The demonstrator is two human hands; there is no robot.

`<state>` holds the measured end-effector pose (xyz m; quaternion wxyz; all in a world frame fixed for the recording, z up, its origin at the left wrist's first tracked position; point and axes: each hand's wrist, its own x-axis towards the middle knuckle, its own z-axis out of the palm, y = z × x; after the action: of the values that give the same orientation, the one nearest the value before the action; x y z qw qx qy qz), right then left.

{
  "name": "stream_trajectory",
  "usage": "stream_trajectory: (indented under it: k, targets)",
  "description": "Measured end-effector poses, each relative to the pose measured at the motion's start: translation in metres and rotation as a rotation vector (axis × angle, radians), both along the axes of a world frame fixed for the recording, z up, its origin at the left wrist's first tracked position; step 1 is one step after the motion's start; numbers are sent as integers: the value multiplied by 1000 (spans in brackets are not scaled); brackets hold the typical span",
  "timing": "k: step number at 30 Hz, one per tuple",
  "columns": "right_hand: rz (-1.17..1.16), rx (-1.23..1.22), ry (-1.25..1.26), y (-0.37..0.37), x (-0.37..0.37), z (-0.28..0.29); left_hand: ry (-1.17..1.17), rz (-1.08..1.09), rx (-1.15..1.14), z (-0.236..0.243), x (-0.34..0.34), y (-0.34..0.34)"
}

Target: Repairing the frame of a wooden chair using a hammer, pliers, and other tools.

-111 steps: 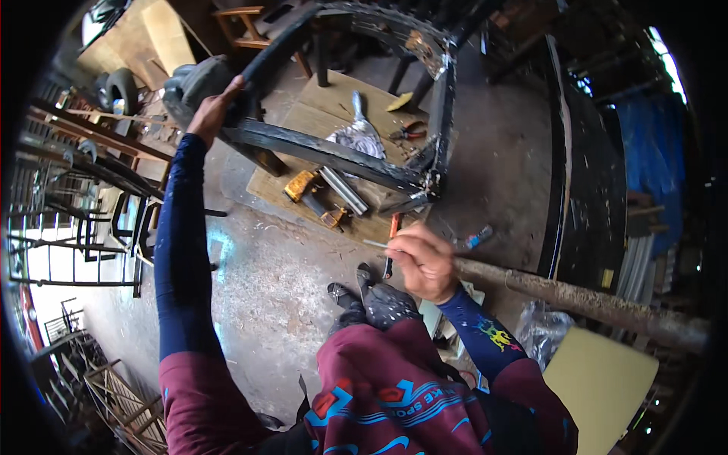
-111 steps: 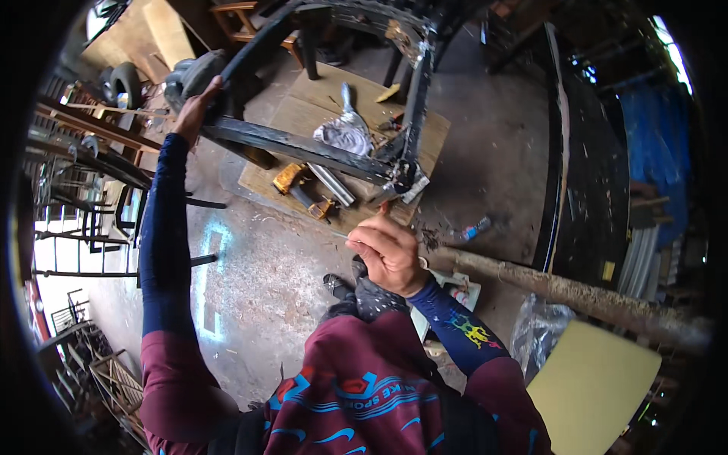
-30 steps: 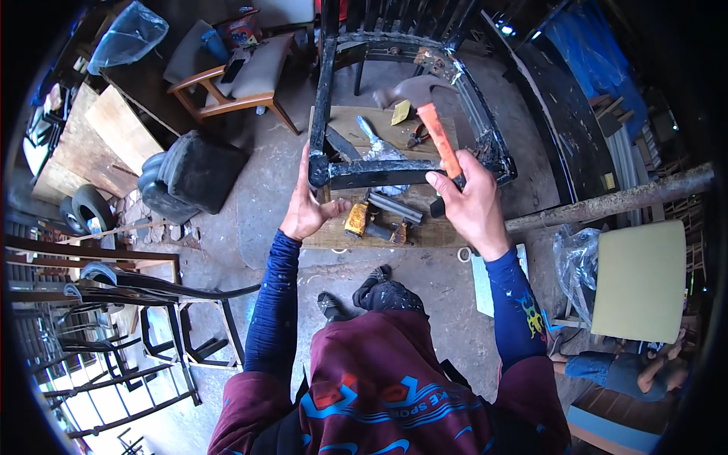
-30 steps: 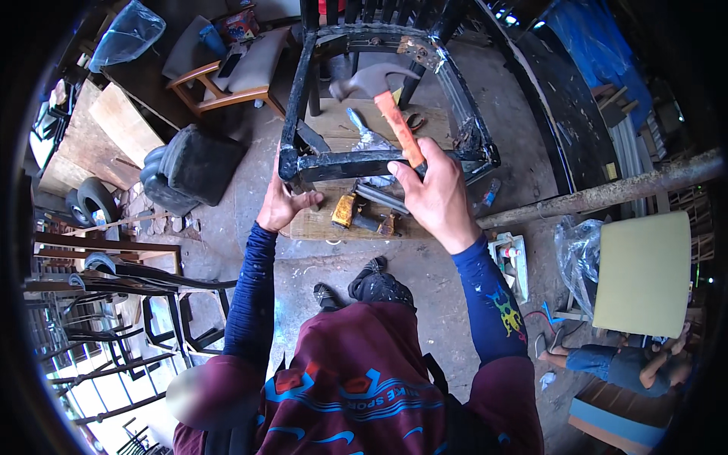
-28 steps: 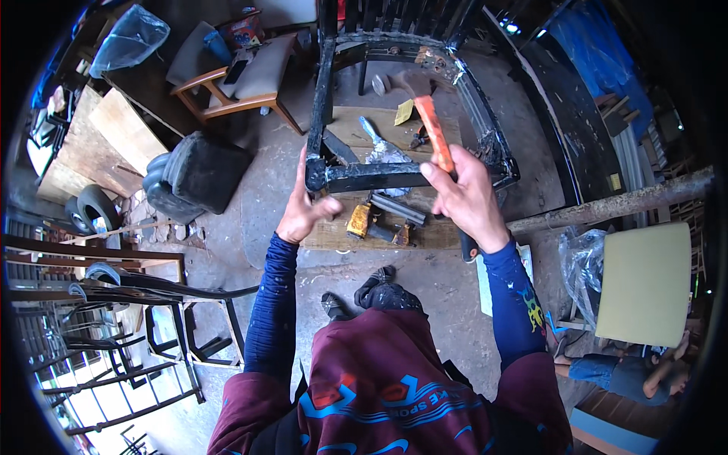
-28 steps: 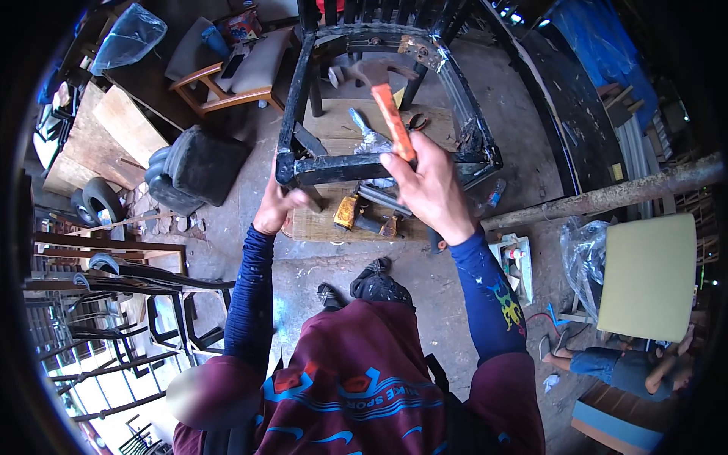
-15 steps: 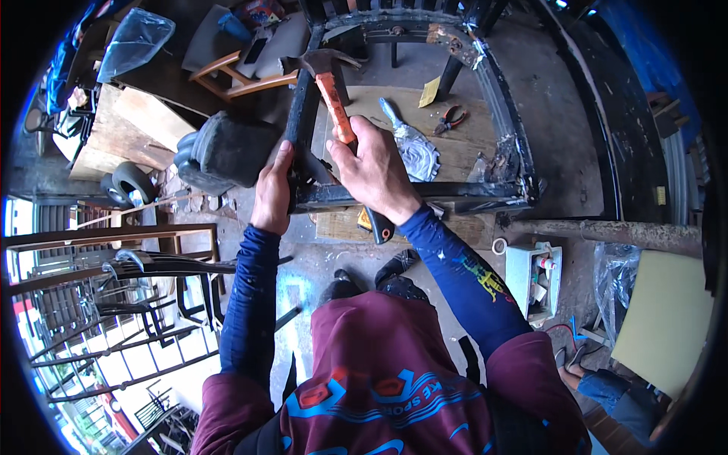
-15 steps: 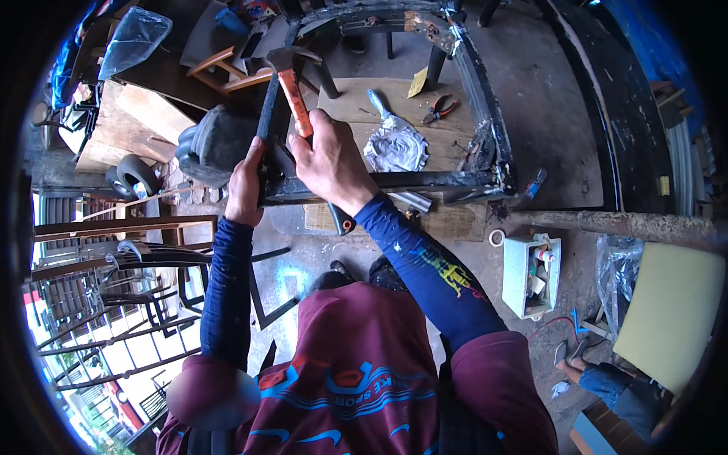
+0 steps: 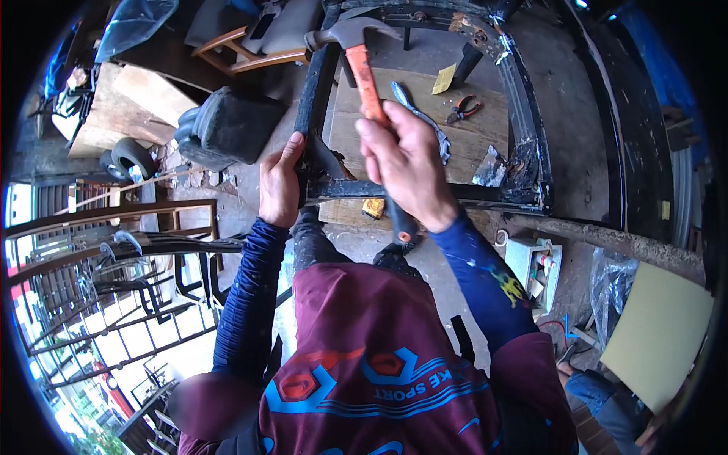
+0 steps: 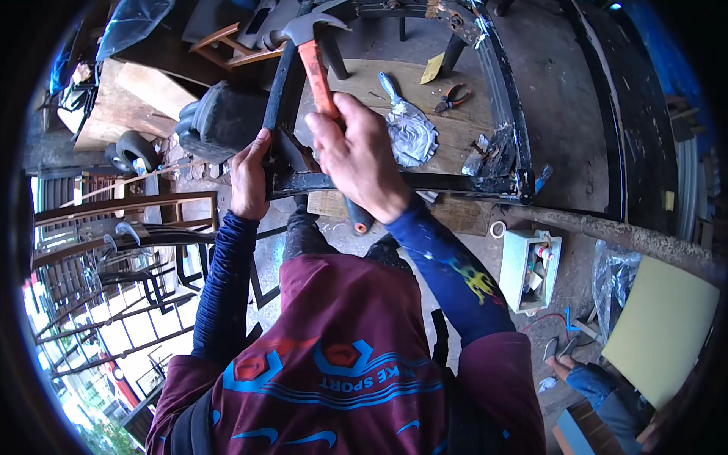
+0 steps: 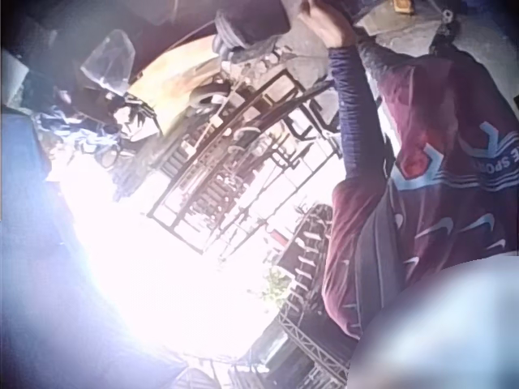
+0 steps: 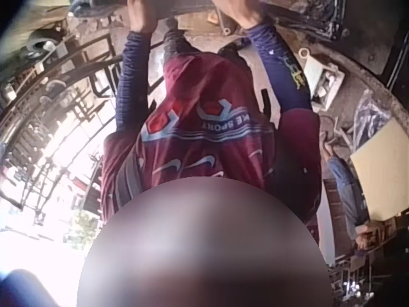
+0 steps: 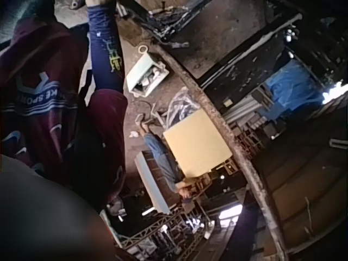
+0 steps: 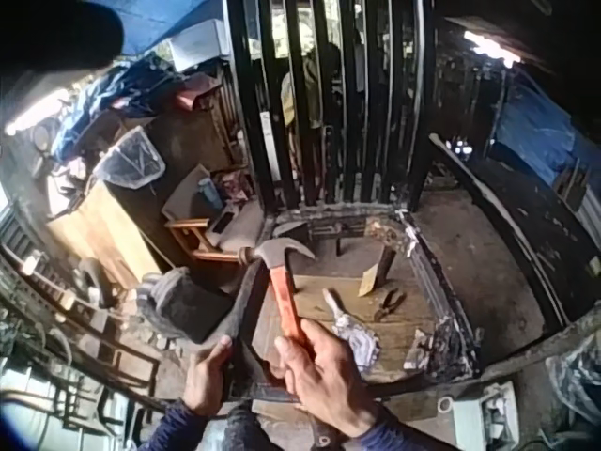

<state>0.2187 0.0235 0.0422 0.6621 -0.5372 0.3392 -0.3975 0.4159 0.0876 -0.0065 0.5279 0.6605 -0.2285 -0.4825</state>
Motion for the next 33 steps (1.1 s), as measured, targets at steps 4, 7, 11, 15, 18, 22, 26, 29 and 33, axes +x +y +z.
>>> stream_trajectory:
  k: [4, 7, 11, 15, 18, 22, 26, 29, 33]
  targets:
    - [-47, -49, 112, 21, -81, 33, -146, 31, -41, -6, -1, -2]
    - [77, -27, 237, 55, -144, 26, 17, 15, -74, -10, 2, -2]
    - [237, -21, 431, 111, -180, -45, 113, 99, -78, -15, 2, -1]
    - [34, -118, 710, 120, -169, -140, -25, 45, -48, -9, 3, 0]
    - [-170, 19, 578, 77, -131, -189, -17, 83, 25, -3, 1, 2]
    - [-286, -68, 8, 32, -65, -196, 9, 135, 67, 0, -3, -1]
    - [24, -318, 120, 4, -55, -180, 63, 155, -5, -1, -2, 1]
    - [-226, -239, 59, -6, -62, -182, 6, 57, -4, -4, 4, 7]
    - [165, -390, 220, -10, -62, -187, 138, 15, -5, -9, 13, 7]
